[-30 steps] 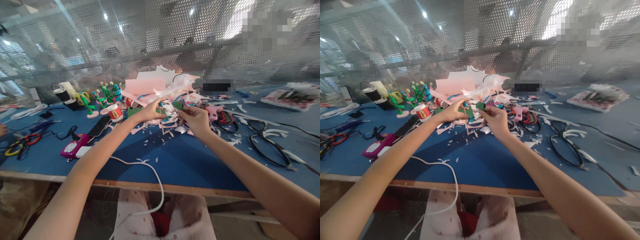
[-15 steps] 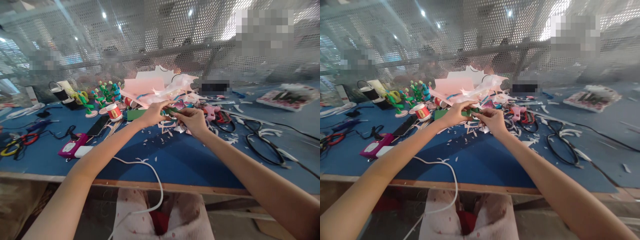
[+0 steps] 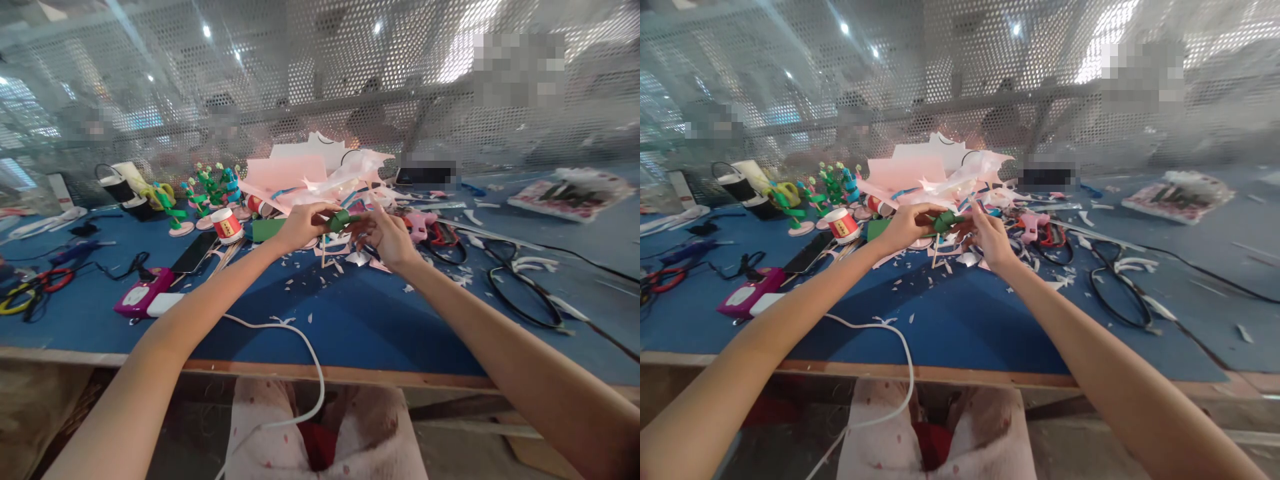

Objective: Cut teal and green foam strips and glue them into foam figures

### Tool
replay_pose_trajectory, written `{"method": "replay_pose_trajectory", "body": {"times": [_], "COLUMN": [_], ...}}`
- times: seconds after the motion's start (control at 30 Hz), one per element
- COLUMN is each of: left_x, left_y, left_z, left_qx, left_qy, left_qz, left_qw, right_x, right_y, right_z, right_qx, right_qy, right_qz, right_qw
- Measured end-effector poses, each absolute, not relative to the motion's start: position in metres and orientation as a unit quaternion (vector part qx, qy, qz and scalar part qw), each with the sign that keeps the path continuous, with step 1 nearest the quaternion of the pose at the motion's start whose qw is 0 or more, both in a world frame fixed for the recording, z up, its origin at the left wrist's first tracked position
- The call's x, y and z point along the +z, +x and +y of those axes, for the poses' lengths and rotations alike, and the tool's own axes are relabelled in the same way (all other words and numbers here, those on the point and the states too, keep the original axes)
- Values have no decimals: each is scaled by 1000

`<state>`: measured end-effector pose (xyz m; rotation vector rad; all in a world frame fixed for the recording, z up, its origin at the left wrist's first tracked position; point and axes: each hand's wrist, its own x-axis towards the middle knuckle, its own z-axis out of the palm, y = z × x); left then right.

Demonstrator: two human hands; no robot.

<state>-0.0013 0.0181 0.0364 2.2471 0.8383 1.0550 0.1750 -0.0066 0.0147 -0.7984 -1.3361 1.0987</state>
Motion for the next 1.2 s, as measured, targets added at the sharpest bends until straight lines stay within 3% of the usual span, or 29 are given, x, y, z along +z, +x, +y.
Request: {"method": "replay_pose_trajectory", "body": {"times": [0.2,0.43,0.73,1.03,1.2], "left_x": [32,31,30,24,23], "left_y": [-4,-4,9,5,2], "left_z": [26,27,15,26,29], "left_qx": [414,362,363,344,299], "left_qy": [810,801,815,811,816], "left_qz": [288,281,322,326,333], "left_qw": [298,387,315,343,365], "right_x": [13,12,6,11,7], "right_y": [177,183,184,193,194], "right_z": [-2,0,-2,2,6], "right_qx": [392,313,259,137,160], "right_qy": [-361,-407,-392,-404,-399], "right_qz": [-610,-617,-670,-710,-683], "right_qw": [587,597,575,560,590]}}
